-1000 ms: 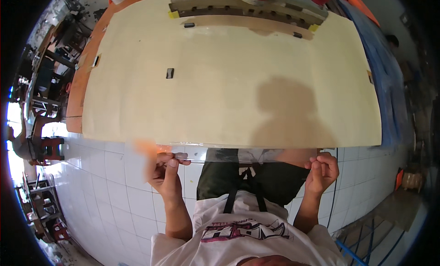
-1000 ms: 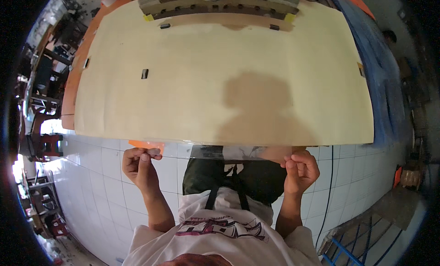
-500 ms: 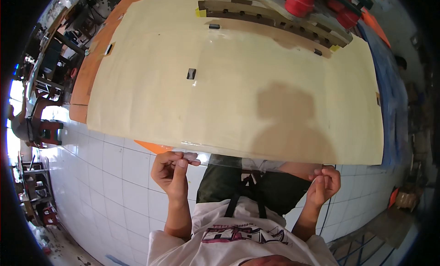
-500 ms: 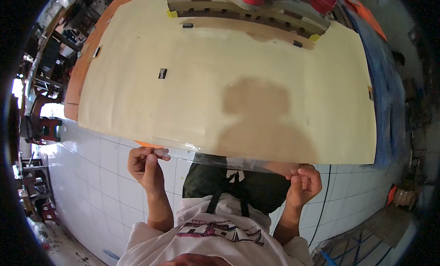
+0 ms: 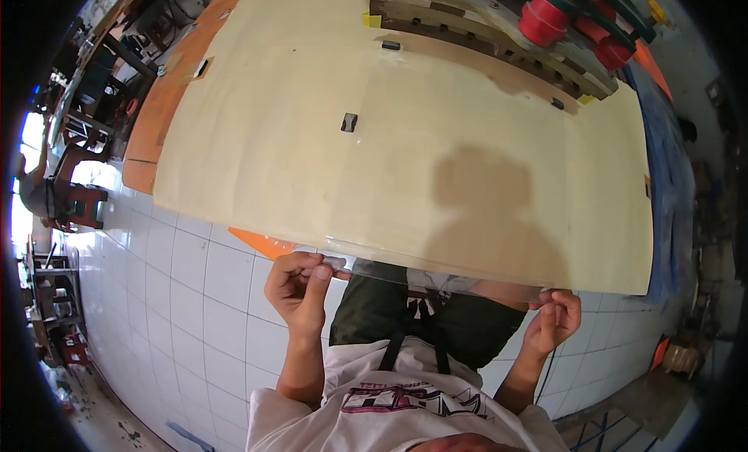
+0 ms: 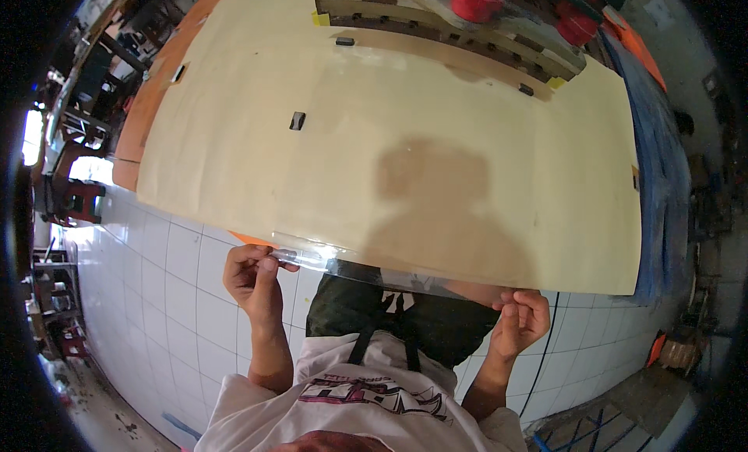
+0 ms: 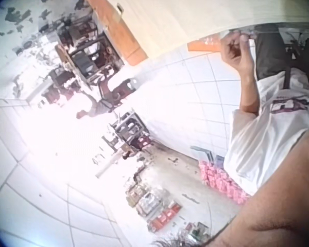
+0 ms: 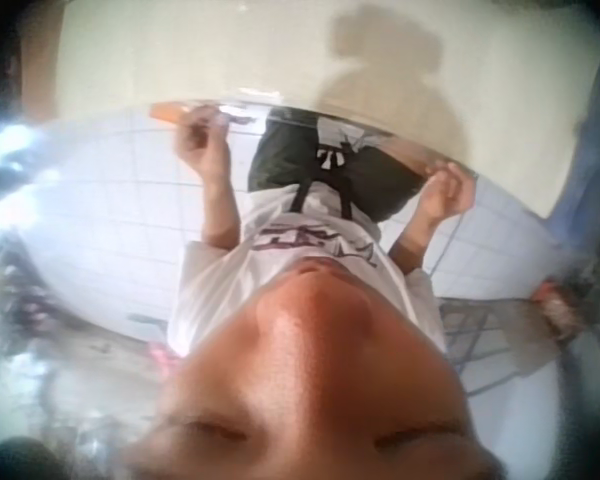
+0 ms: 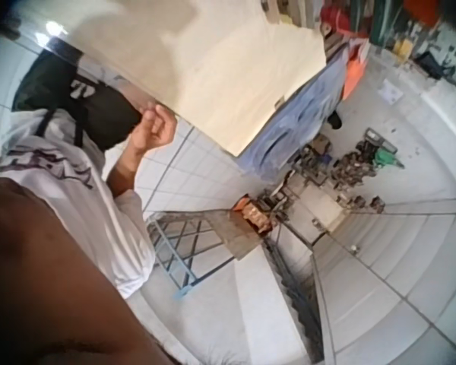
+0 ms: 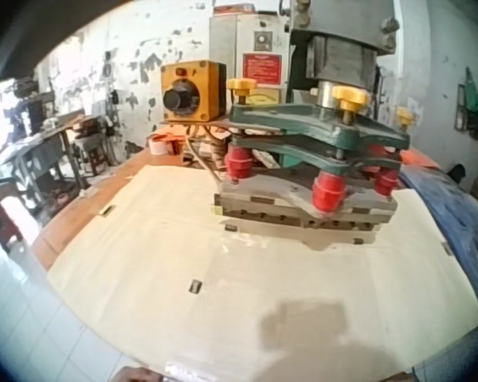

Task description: The person aligns and positions a plastic sheet on a board beneath a heat press, seals the plastic by pressing the machine down onto it, and folds and separates the plastic sheets by hand.

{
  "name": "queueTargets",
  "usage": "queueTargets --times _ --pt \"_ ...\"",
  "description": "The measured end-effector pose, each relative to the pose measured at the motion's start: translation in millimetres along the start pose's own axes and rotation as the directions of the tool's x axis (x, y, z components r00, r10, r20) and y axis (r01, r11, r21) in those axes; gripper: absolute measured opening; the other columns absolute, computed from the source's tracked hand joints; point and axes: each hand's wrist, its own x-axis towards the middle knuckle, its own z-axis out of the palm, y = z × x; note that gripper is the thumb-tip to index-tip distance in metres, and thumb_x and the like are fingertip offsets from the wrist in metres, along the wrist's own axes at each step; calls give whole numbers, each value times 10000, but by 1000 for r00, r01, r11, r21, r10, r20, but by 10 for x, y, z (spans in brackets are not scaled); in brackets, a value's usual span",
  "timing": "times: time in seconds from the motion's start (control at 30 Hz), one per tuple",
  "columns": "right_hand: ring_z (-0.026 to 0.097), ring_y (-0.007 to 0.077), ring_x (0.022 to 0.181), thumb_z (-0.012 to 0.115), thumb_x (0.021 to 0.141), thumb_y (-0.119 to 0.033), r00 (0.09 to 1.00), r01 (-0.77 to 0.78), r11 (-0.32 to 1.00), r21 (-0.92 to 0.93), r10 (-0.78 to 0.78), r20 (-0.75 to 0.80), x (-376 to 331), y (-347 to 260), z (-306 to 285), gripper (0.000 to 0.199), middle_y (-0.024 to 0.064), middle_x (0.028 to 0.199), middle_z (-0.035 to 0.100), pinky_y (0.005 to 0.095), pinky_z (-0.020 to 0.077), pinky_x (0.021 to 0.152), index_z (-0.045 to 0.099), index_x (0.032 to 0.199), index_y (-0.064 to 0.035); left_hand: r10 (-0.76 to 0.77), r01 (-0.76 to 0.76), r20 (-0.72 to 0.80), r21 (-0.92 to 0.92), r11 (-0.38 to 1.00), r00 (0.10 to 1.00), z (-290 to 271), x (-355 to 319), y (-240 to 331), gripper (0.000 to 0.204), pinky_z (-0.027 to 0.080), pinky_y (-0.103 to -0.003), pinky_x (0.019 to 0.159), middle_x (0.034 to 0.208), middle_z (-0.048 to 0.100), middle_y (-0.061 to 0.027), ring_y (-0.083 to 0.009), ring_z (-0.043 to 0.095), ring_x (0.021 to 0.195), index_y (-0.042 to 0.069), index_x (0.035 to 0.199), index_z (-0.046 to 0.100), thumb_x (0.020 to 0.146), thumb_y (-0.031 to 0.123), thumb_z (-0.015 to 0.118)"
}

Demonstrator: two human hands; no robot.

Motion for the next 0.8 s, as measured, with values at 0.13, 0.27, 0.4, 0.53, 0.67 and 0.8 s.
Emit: queueTargets --times 0.13,0.27,0.4,0.53,0.67,0.8 --pt "616 157 775 707 841 -126 1000 -8 1000 23 7 26 12 10 -12 237 99 939 619 267 530 583 605 1013 0 -6 6 4 -6 1000 1000 0 0 10 149 583 -338 629 925 649 -153 -215 656 740 -7 1025 562 926 68 646" --pt "614 176 790 684 841 -201 999 10 1000 25 -11 37 15 35 -30 298 114 945 624 284 504 576 604 1047 -2 -17 17 -7 4 1000 1000 5 0 31 144 580 -334 632 887 642 -147 -218 656 729 -5 1029 560 931 73 633" --pt "617 184 766 644 855 -292 997 54 999 -2 -53 50 22 37 -64 388 138 926 640 283 492 565 594 1104 1 12 -12 -20 42 999 1000 1 17 27 150 559 -314 613 869 643 -146 -218 647 705 -1 1036 557 937 96 614" --pt "569 171 654 612 867 -330 999 3 1000 0 -3 45 65 -112 -52 418 144 834 641 270 457 559 600 1108 12 141 -125 -110 140 982 984 -12 67 1 184 469 -277 556 819 615 -117 -169 560 625 -1 1050 551 943 144 587" --pt "607 185 563 613 908 -450 992 -29 999 -32 33 121 131 -228 -214 517 156 808 669 269 480 535 610 1103 30 386 -334 -125 310 890 914 -50 189 68 197 418 -242 615 786 576 -91 -144 499 636 -9 1056 545 939 147 577" --pt "622 187 585 613 921 -476 997 52 950 -307 -31 72 281 -369 -514 531 161 821 680 286 484 530 667 998 47 477 -478 93 349 806 874 -29 580 285 129 449 -268 631 794 618 -111 -155 547 674 -47 985 587 862 -14 602"
